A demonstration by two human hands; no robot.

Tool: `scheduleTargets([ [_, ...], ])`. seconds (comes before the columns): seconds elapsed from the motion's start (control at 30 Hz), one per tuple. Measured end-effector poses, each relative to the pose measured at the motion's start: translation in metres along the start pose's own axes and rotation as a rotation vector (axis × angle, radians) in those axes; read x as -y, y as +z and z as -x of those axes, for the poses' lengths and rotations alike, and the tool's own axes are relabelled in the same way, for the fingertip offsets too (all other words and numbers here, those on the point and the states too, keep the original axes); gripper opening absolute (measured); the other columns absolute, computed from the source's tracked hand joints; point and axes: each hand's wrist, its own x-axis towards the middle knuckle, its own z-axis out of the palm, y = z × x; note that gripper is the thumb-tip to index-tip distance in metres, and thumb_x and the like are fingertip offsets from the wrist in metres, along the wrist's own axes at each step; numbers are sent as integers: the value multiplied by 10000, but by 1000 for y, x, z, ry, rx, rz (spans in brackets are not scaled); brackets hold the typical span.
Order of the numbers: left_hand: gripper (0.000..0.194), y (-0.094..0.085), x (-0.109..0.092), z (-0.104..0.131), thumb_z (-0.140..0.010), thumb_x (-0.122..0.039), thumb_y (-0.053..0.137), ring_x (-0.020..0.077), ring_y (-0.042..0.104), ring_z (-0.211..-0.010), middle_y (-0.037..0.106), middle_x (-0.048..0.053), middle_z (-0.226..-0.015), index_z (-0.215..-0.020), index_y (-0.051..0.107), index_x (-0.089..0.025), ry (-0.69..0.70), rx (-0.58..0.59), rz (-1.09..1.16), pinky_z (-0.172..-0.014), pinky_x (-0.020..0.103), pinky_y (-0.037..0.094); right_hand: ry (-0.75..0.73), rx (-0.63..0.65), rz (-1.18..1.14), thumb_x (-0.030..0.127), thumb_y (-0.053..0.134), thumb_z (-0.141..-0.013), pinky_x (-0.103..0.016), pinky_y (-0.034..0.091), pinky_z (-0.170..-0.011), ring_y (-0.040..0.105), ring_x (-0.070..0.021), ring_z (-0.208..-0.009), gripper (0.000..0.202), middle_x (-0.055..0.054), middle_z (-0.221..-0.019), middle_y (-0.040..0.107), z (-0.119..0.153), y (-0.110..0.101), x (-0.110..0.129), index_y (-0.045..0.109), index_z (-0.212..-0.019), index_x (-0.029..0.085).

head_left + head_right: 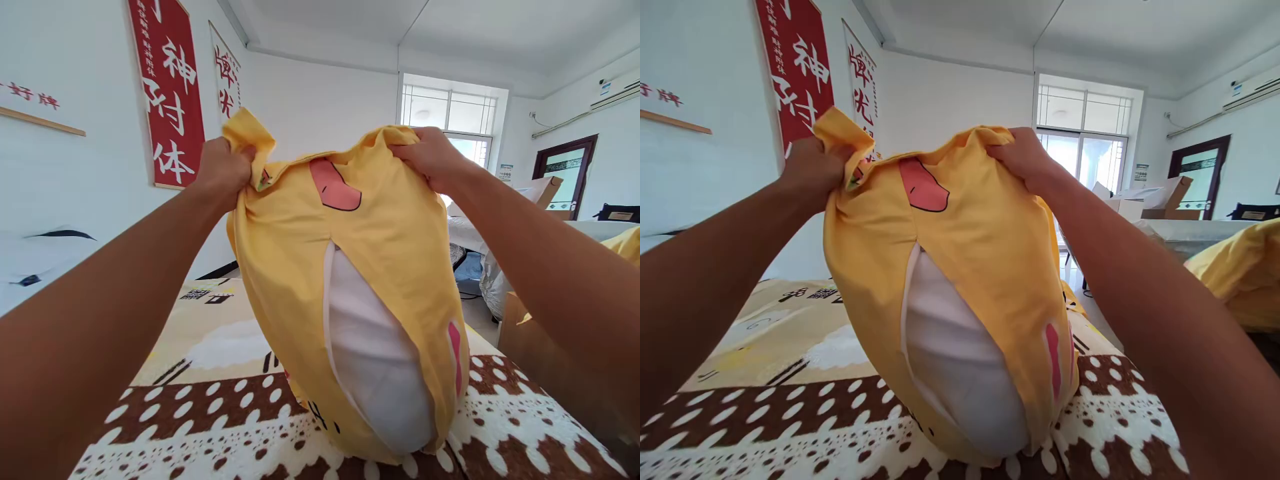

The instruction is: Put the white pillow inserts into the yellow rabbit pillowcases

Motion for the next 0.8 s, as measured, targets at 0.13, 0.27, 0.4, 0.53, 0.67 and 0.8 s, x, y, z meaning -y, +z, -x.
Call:
scheduleTargets([
  [0.13,192,-8,3,-12,-888,-264,472,62,410,-907,461,-58,-1047,-1012,346,-188,-107,-308,102,-819,269,407,100,-85,77,139,655,-769,-331,511,-709,584,-118,-737,58,2,-738,588,-3,-23,-6,608,-782,109],
  [0.27,156,-8,1,-22,-943,-277,338,36,453,-1009,431,-69,-1226,-1080,279,-228,-198,-427,206,-884,274,408,176,-208,39,12,662,-708,-345,514,-695,589,-138,-741,106,-19,-744,585,-7,-52,-14,606,-757,88],
  [0.4,260,-15,3,-16,-932,-362,358,53,441,-1049,397,-20,-1306,-1117,269,-201,-224,-397,105,-894,251,408,259,-277,-163,-90,583,-709,-306,484,-698,597,-133,-799,163,-90,-869,590,-6,-69,-11,564,-735,71],
  [0.53,406,-20,-8,0,-805,-407,570,164,402,-1138,437,11,-1257,-1085,375,-186,-135,-336,-343,-1029,369,310,210,-404,-173,-66,528,-757,-302,465,-677,574,-126,-815,166,-103,-918,569,-5,-57,0,527,-750,99],
  [0.67,321,5,-71,30,-837,-200,490,130,462,-1130,487,20,-1252,-1153,440,-184,370,-325,-368,-1074,366,278,84,-385,-74,65,556,-805,-324,477,-675,536,-122,-738,114,-49,-830,573,-5,-14,21,520,-743,154],
  [0.8,540,36,-142,54,-799,-263,536,199,509,-1142,529,60,-1178,-1301,399,-119,613,269,-232,-943,359,422,-49,-238,-137,65,550,-813,-306,480,-664,501,-93,-644,217,4,-721,512,-5,23,53,455,-659,186],
])
